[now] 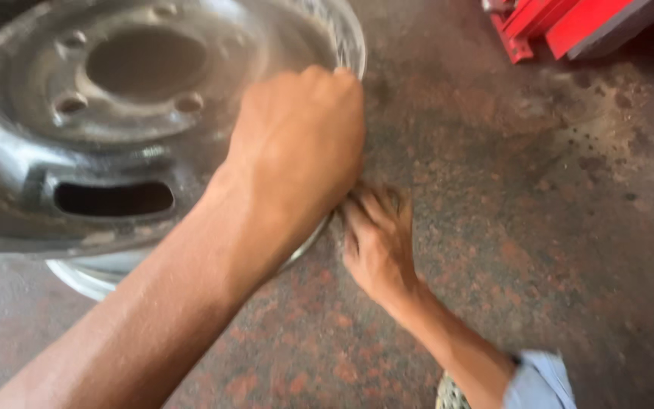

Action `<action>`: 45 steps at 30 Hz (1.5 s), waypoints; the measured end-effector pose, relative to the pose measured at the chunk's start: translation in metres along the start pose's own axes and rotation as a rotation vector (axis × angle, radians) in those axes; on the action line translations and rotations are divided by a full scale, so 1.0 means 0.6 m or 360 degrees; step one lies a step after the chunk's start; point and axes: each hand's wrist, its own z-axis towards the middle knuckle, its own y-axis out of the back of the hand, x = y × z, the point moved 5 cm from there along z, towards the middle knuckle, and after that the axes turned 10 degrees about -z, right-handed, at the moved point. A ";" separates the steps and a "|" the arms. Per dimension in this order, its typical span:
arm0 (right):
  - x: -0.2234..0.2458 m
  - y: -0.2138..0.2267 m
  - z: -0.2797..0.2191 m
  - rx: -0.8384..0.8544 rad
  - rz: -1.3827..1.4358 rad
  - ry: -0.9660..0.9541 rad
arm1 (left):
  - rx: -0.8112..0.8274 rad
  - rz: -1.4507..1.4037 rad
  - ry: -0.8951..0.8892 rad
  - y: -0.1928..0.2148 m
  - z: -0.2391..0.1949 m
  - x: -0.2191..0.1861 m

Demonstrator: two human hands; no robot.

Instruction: The person scrubs the rim of a metal car wheel using a small abrasive pad. They rotate the wheel to access different sections of the rim and continue scrubbing the surface.

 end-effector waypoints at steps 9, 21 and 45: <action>-0.018 0.003 0.011 0.0050 -0.0094 0.0161 | -0.0025 0.0135 0.0024 0.001 0.019 -0.003; -0.071 -0.007 0.064 0.0207 0.0218 0.0143 | 0.0248 0.0098 0.0194 0.000 0.017 -0.003; -0.054 -0.011 0.082 0.0400 -0.0370 0.0369 | 0.0328 0.0256 0.0162 -0.014 0.024 -0.010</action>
